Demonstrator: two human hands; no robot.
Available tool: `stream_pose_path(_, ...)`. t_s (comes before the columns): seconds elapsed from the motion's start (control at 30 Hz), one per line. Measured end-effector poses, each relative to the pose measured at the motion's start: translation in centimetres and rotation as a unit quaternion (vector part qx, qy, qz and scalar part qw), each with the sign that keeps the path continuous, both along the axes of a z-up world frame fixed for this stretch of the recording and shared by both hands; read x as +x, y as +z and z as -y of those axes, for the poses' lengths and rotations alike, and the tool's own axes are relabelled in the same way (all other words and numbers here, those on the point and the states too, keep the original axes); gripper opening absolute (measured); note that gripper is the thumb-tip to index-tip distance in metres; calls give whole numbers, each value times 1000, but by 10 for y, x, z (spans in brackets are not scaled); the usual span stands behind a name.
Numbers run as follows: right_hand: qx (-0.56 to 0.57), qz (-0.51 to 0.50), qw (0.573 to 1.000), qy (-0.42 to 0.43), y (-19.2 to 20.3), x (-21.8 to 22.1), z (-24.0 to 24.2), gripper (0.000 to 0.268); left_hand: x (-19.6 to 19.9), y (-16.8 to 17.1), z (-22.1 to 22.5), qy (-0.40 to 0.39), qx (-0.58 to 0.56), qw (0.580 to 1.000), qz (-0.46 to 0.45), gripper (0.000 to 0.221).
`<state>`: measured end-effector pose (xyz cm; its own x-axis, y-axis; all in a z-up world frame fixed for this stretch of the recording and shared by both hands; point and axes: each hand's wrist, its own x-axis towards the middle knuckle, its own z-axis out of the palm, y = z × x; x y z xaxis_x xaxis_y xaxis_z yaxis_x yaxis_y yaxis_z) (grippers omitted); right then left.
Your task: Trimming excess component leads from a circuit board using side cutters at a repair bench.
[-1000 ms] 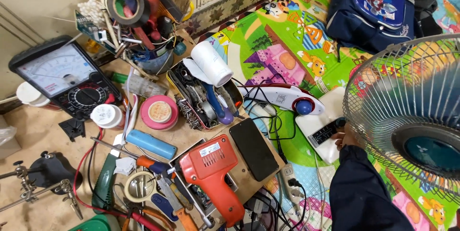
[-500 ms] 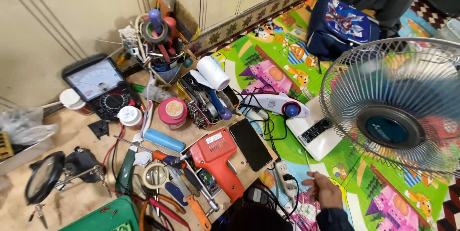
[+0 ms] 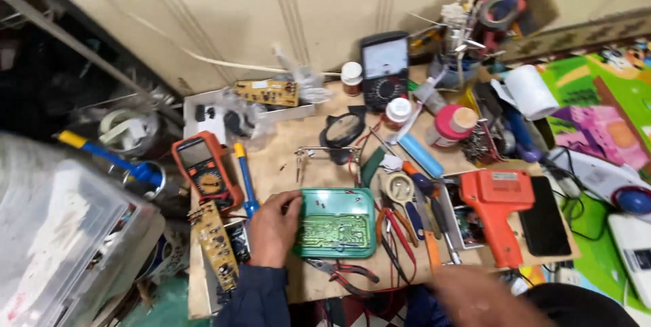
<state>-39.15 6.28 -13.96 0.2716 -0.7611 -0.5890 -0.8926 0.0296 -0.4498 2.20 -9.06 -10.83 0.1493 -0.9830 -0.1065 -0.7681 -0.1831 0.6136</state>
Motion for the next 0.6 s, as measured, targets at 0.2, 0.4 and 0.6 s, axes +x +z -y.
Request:
stream_pose_path(0.2,-231,112,961,-104,-51,218,-22,36,-5,2,-13,-15,33,999,-37,27)
stream_pose_path(0.4,-422,3,906,12,-126,230,-39,71,-18,-13,-7,-25,-41,998,-37,19)
stream_pose_path(0.6,-302,-128,944,21,-127,229,-34,93,-34,-26,-4,-18,6,1000,-12,15)
